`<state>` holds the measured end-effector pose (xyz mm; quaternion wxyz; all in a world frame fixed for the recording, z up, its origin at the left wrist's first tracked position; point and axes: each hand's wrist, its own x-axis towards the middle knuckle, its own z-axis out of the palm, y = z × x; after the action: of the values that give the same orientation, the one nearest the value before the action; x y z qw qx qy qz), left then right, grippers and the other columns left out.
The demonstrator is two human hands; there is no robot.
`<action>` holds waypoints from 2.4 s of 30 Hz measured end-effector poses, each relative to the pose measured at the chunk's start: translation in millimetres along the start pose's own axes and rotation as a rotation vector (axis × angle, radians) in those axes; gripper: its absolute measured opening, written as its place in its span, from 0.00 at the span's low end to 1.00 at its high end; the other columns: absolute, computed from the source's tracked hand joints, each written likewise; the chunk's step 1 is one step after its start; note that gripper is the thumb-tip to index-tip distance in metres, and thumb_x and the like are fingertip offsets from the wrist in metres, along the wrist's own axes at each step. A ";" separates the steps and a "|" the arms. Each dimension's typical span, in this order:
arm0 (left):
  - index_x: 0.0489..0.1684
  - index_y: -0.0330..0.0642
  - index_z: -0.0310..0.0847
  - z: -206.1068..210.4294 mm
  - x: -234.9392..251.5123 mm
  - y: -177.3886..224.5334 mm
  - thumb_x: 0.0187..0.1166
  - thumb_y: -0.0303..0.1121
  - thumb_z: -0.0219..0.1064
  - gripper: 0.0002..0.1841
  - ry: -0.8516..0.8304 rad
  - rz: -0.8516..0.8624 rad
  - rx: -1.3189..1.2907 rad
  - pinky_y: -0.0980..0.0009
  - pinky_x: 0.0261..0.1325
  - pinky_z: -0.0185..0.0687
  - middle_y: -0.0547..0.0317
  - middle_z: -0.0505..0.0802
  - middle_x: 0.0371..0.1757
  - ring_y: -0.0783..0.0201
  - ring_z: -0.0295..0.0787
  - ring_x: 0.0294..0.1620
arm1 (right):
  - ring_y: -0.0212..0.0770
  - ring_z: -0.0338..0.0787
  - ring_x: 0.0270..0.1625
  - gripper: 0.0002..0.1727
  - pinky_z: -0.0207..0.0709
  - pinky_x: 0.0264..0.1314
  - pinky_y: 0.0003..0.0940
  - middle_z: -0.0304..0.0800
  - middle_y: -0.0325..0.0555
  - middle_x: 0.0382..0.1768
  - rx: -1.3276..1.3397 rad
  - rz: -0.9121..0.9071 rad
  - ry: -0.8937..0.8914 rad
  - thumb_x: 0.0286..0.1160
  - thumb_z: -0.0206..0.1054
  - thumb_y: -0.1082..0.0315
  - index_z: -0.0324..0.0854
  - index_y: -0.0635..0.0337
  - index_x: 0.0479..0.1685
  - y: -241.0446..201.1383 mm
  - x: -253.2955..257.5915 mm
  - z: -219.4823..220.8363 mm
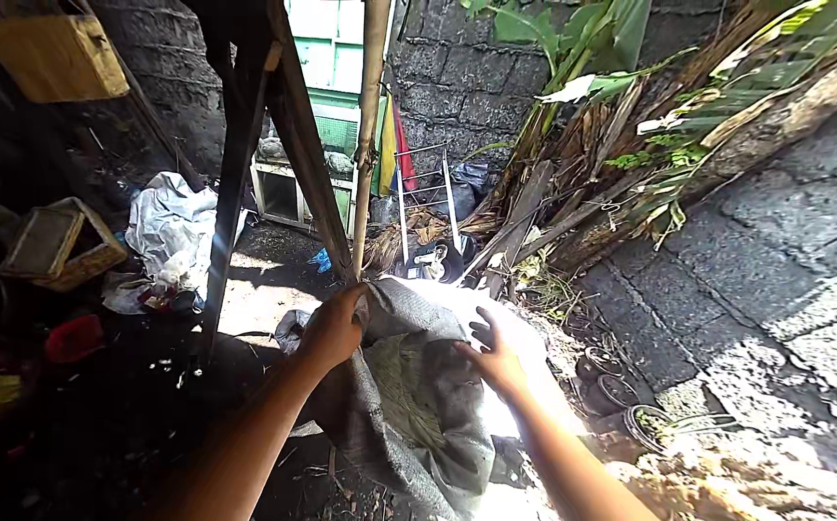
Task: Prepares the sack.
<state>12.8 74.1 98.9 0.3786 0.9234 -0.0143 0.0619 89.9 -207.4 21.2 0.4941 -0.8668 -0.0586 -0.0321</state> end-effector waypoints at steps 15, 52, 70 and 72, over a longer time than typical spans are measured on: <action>0.92 0.45 0.53 127.1 -20.8 -6.9 0.82 0.15 0.56 0.35 0.369 -0.349 -1.179 0.49 0.81 0.69 0.44 0.65 0.89 0.50 0.67 0.84 | 0.53 0.88 0.62 0.43 0.84 0.57 0.60 0.84 0.55 0.65 1.317 0.792 0.220 0.83 0.33 0.26 0.63 0.47 0.81 23.8 -95.9 74.2; 0.65 0.37 0.73 136.2 -52.3 -37.8 0.92 0.36 0.40 0.19 0.153 -0.444 -1.520 0.66 0.52 0.90 0.56 0.93 0.47 0.68 0.92 0.48 | 0.31 0.89 0.38 0.24 0.85 0.42 0.30 0.89 0.45 0.39 0.779 0.639 0.314 0.97 0.37 0.58 0.75 0.64 0.62 66.3 -89.9 -28.9; 0.66 0.45 0.74 161.2 -111.1 -73.3 0.94 0.53 0.30 0.29 0.049 -0.702 -1.685 0.53 0.52 0.90 0.50 0.93 0.51 0.56 0.92 0.52 | 0.44 0.95 0.46 0.25 0.91 0.47 0.46 0.94 0.52 0.43 1.432 0.690 0.233 0.95 0.39 0.52 0.78 0.60 0.59 47.7 -111.8 49.9; 0.67 0.44 0.73 155.2 -109.1 -108.8 0.93 0.57 0.32 0.30 0.187 -0.887 -1.570 0.52 0.47 0.87 0.48 0.90 0.50 0.54 0.89 0.48 | 0.41 0.95 0.43 0.24 0.91 0.44 0.42 0.94 0.48 0.40 1.477 0.627 0.298 0.94 0.37 0.55 0.78 0.59 0.55 37.6 -112.7 46.2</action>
<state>-71.4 40.6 -100.2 0.8879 0.3117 0.3356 -0.0423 -16.9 -194.5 -47.2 0.9268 -0.2801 0.2469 0.0396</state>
